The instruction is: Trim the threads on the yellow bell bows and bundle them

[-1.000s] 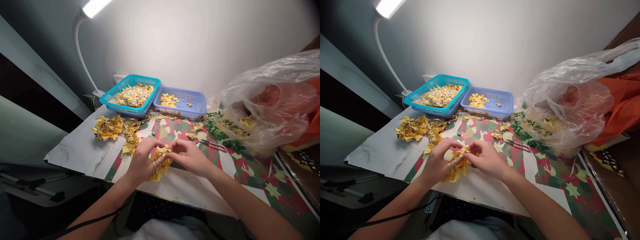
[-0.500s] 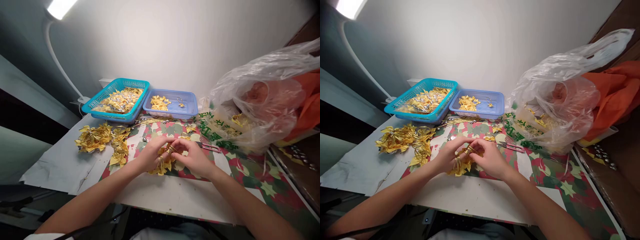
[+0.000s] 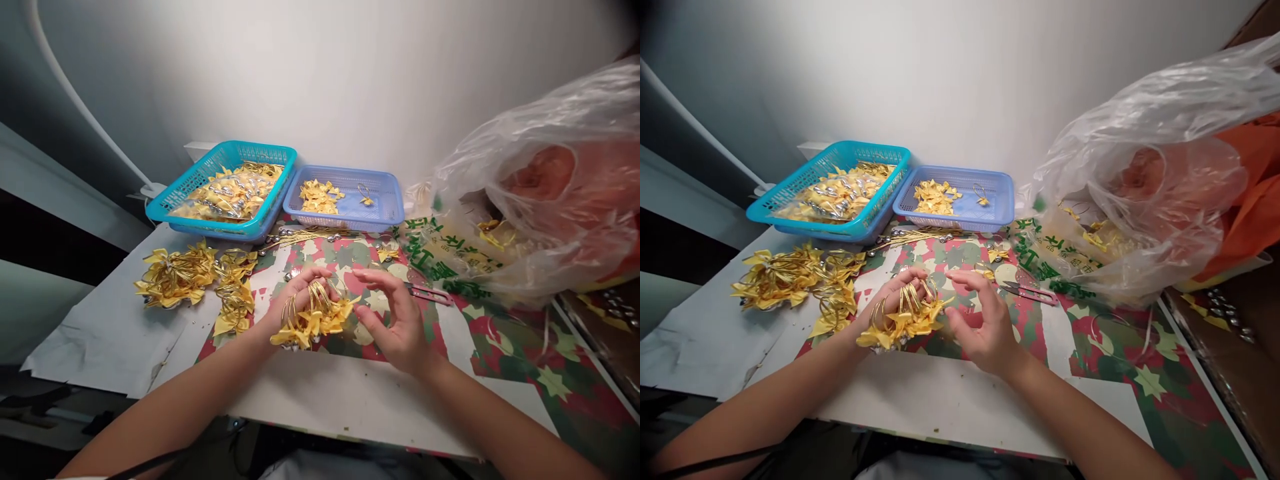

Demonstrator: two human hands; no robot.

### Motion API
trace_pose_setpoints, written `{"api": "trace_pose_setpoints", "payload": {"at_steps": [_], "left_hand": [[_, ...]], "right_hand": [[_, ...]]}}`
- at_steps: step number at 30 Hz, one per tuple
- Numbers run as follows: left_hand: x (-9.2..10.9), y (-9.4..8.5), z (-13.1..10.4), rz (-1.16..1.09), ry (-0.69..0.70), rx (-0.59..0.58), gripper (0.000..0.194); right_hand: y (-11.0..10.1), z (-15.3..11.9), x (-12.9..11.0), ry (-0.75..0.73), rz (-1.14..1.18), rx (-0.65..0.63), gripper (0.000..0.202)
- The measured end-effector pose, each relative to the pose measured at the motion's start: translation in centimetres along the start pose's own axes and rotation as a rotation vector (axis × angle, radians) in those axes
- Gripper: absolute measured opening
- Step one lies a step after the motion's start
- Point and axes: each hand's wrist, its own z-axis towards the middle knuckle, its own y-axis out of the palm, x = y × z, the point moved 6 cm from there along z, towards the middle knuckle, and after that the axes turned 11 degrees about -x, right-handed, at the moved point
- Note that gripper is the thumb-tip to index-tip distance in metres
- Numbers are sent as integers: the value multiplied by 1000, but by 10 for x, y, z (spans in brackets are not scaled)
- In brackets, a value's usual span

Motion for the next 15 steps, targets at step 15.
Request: {"api": "trace_pose_setpoints", "payload": {"at_steps": [15], "left_hand": [[-1,8,-1,-47,77,-158,38]], "right_hand": [[6,-9,4,-14,-76,45,36]]}}
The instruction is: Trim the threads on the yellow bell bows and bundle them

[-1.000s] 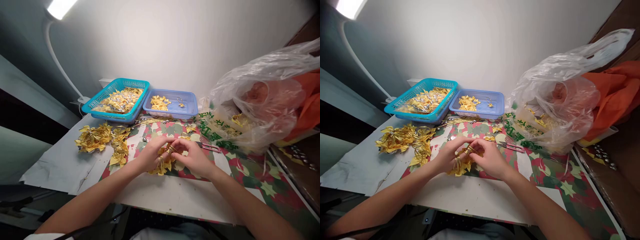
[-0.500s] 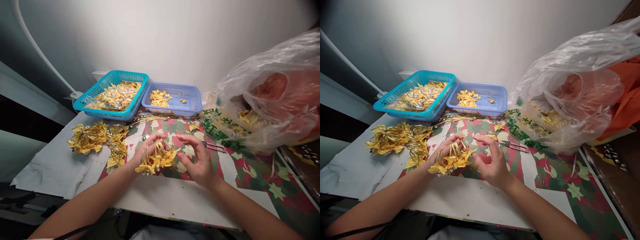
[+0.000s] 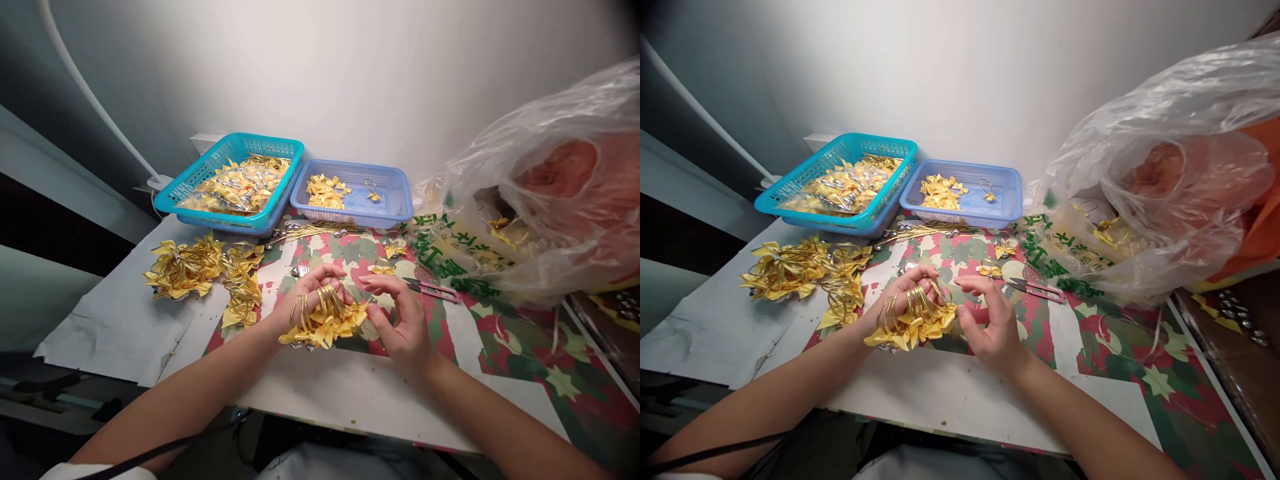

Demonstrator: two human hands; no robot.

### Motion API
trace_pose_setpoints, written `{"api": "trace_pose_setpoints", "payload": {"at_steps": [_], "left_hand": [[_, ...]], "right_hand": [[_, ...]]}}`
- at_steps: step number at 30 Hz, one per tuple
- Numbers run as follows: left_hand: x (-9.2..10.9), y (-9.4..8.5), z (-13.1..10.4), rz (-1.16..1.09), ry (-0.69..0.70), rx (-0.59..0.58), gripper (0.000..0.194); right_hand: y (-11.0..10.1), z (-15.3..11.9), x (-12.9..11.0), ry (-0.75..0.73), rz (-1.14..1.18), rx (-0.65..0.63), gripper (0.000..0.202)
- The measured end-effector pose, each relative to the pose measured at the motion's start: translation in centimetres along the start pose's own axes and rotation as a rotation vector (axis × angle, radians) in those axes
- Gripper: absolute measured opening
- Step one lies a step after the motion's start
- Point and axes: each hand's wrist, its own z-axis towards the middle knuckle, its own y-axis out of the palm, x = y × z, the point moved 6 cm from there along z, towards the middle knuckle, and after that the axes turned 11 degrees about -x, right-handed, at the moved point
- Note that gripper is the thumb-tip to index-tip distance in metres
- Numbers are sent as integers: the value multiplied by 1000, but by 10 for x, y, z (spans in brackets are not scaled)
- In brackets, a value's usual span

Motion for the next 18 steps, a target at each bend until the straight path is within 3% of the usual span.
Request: {"api": "trace_pose_setpoints", "payload": {"at_steps": [10,14,18], "left_hand": [[1,3,-5,163,-36,-1,34],[24,13,-11,644,130,-9,20],[25,36,-20,1101,253,-293,20]], "right_hand": [[2,-1,-2,-60,-21,-15,33],[1,-3,0,-90,8,-3,34],[-1,9,-13,-136,68,24,30]]}}
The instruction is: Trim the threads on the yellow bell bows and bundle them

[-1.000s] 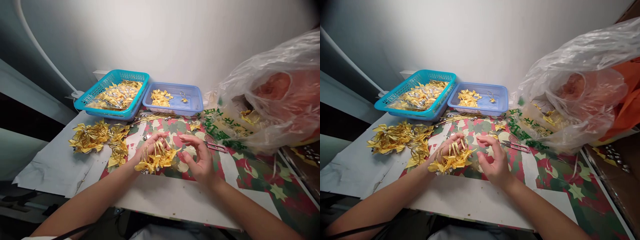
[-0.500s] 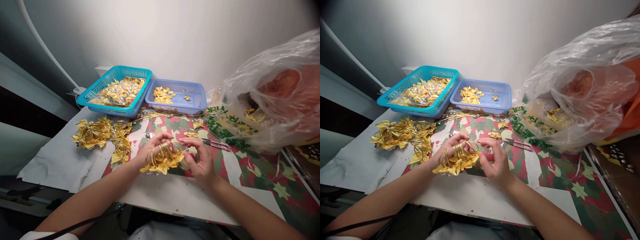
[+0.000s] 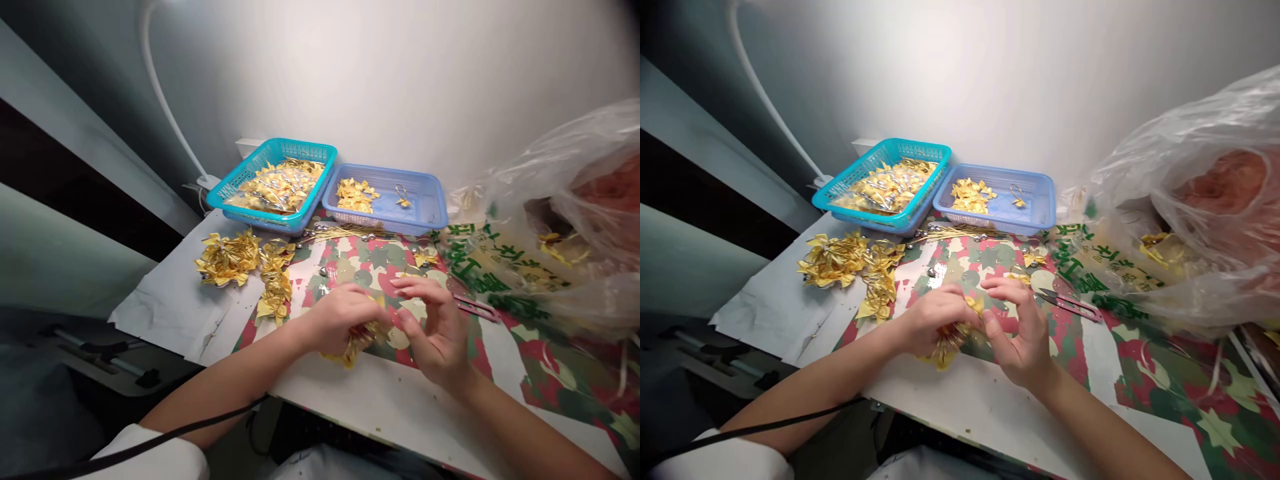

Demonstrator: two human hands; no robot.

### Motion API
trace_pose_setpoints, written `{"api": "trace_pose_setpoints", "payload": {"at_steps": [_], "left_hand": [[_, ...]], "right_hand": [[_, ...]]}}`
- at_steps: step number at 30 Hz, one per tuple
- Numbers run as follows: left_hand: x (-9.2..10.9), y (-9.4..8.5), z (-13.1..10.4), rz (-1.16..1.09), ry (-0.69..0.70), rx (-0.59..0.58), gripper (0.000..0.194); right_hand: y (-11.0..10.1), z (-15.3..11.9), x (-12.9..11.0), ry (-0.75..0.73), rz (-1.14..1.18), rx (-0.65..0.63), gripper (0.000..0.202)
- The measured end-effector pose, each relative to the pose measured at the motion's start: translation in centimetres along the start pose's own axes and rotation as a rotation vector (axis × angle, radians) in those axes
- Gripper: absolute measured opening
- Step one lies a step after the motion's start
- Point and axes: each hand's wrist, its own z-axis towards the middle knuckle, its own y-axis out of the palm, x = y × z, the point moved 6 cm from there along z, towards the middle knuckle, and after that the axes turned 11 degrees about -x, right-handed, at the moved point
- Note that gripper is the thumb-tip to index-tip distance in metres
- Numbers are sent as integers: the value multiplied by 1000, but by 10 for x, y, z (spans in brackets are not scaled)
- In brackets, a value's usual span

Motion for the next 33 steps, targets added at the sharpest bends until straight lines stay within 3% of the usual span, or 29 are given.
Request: {"api": "trace_pose_setpoints", "payload": {"at_steps": [4,7,10,12,14,16,19,27,33], "left_hand": [[13,16,-3,172,139,-108,31],[30,28,-6,300,200,-222,38],[43,32,-18,418,175,-294,36],[51,27,-36,423,218,-204,34],[53,16,-59,349,237,-5,34],[48,4,-85,270,196,224,35],[37,-7,-115,234,109,450,36],[21,-11,-131,318,24,583,36],[13,-13,-135,206,-45,665,31]], "right_hand": [[13,38,-5,179,91,-78,23],[45,63,-1,318,215,-324,15],[78,74,7,379,135,-492,23],[96,77,8,319,33,-549,33],[110,77,6,240,-45,-579,39],[121,77,4,197,-86,-588,43],[134,76,4,186,-96,-572,48],[163,79,11,214,-240,-467,65],[160,78,12,167,-236,-364,55]]}}
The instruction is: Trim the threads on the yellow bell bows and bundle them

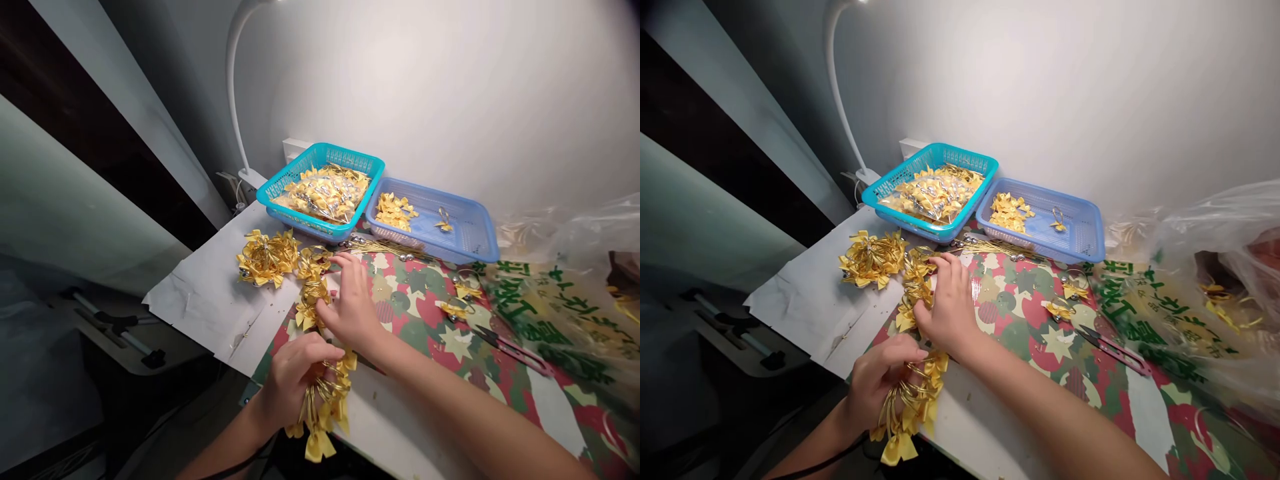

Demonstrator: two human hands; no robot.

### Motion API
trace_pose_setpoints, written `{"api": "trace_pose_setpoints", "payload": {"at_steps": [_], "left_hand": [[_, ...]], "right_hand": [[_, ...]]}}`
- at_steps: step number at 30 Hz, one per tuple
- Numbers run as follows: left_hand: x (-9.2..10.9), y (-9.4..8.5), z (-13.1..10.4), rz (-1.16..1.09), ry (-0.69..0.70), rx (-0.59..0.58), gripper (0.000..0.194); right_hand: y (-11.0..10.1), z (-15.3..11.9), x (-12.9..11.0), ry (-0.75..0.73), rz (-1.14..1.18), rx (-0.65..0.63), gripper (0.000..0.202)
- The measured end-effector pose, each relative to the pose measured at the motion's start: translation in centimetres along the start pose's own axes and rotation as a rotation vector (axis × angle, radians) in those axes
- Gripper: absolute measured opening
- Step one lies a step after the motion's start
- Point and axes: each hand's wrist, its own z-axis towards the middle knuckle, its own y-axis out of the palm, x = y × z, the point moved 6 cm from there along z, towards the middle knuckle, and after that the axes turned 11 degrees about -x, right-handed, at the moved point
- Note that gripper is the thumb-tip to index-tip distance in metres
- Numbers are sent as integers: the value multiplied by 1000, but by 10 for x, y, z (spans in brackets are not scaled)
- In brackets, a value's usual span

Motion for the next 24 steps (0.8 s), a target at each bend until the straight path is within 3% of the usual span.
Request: {"api": "trace_pose_setpoints", "payload": {"at_steps": [5,24], "left_hand": [[-1,-1,-1,11,-30,22,35],[-6,-2,-3,-34,-145,58,32]], "right_hand": [[-3,-6,1,-63,47,13,47],[9,1,-1,-45,71,-82,41]]}}
